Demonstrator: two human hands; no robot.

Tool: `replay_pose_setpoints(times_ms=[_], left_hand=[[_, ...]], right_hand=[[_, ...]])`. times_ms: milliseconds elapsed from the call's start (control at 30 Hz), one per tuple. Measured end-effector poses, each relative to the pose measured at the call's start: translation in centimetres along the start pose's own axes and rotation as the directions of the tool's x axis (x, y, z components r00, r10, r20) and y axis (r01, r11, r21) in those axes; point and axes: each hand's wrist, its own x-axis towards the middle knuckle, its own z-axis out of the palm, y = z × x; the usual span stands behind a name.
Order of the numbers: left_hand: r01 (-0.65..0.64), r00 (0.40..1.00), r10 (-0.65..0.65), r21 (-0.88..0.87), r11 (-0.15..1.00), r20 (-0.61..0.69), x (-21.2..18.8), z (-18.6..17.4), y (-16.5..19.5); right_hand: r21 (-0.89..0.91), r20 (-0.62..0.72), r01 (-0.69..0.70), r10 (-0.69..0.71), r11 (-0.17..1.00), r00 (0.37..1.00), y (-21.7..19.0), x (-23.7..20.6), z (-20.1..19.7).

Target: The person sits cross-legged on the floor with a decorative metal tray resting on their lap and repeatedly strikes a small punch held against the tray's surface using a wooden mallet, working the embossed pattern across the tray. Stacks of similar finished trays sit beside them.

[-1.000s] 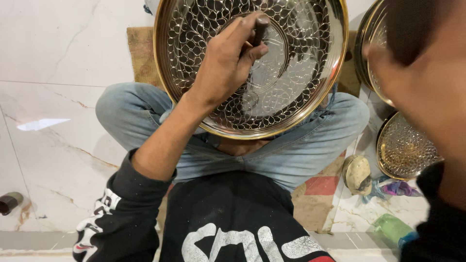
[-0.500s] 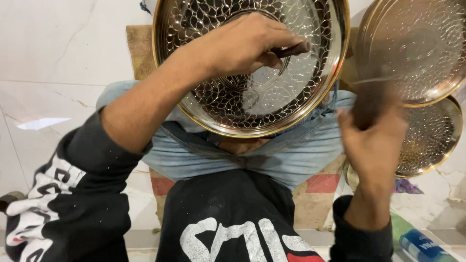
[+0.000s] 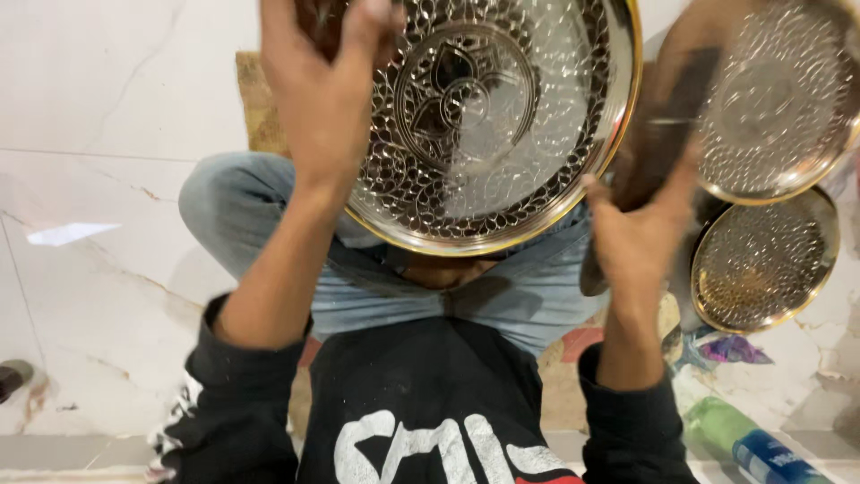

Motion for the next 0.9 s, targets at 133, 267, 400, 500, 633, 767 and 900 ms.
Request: replay_pose_setpoints(times_ms=[133,267,400,500,633,767,900], left_hand=[[-0.002,0.993,-0.004,0.054,0.999,0.116,-1.7,-0.5,-0.7],[-0.149,0.951,0.085,0.198,0.969,0.299,-1.8,0.8,-2.1],[-0.262,0.848,0.126,0.2,0.944,0.514,-0.1,2.7,-3.3],[-0.401,0.771,0.199,0.217,0.89,0.605,1.0,3.1,-3.1],[-0.383,0.737,0.16,0.212,0.899,0.656,1.6,3.1,-2.0],[-0.452,0.715,0.21,0.213,0.866,0.667,1.9,3.2,-1.1],[-0.481,0.741,0.257,0.224,0.848,0.62,1.4,3.2,-0.5]], right_hand=[[0.084,0.133,-0.077,0.065,0.994,0.989,-0.5,-0.8,1.0],[0.073,0.289,-0.076,0.051,0.994,0.956,-2.1,-3.7,0.3],[-0.014,0.308,-0.209,0.203,0.978,0.929,-3.1,-3.4,-1.6],[-0.109,0.306,-0.012,0.045,0.994,0.951,-2.6,-1.4,-4.3],[-0.444,0.298,0.306,-0.183,0.842,0.937,-1.0,2.2,-7.8],[-0.265,0.225,0.5,-0.452,0.824,0.863,-1.9,5.1,-8.7],[-0.419,0.411,0.68,-0.542,0.602,0.733,-6.9,9.3,-7.9]])
